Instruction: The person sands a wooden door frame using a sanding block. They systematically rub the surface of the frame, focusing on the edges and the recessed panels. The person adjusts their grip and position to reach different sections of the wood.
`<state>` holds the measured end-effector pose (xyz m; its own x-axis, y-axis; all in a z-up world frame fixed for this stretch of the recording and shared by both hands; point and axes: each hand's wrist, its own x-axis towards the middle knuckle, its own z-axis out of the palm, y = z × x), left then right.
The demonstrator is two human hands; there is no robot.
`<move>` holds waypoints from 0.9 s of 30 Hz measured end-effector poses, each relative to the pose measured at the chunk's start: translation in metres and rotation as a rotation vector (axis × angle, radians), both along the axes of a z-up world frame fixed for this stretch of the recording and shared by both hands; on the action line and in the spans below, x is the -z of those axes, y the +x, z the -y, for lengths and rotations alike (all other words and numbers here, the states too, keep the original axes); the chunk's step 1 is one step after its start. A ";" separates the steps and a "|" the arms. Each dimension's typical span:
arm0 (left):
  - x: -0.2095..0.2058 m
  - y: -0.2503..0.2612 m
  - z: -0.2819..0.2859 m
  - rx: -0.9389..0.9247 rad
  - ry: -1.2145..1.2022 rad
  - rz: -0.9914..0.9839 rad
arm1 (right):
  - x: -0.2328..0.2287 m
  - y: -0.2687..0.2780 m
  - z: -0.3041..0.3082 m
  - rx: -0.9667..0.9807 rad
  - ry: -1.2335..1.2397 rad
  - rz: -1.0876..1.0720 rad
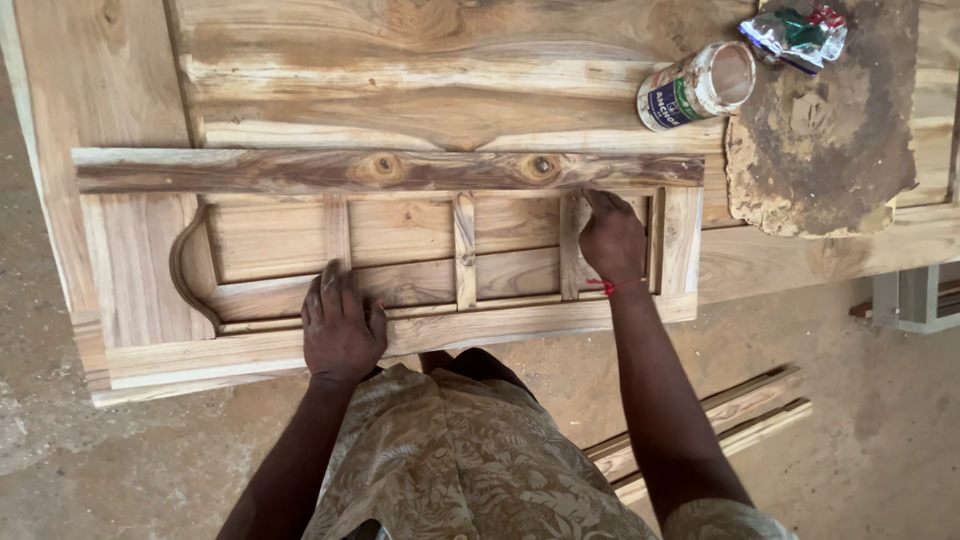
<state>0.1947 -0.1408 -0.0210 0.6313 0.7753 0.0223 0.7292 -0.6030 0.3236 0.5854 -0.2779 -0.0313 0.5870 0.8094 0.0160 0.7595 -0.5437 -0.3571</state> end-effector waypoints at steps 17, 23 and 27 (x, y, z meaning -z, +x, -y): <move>-0.004 0.003 -0.002 -0.004 0.033 0.016 | -0.015 0.021 0.017 -0.371 -0.118 -0.071; -0.001 0.000 -0.001 -0.010 0.011 -0.008 | 0.031 0.010 0.029 -0.339 0.070 0.137; 0.003 0.000 0.000 -0.005 0.006 -0.033 | 0.061 -0.004 0.035 -0.352 0.102 0.142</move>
<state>0.1943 -0.1404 -0.0240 0.6275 0.7786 0.0064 0.7427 -0.6010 0.2953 0.5811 -0.3124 -0.0920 0.2602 0.9509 0.1676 0.9389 -0.2087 -0.2735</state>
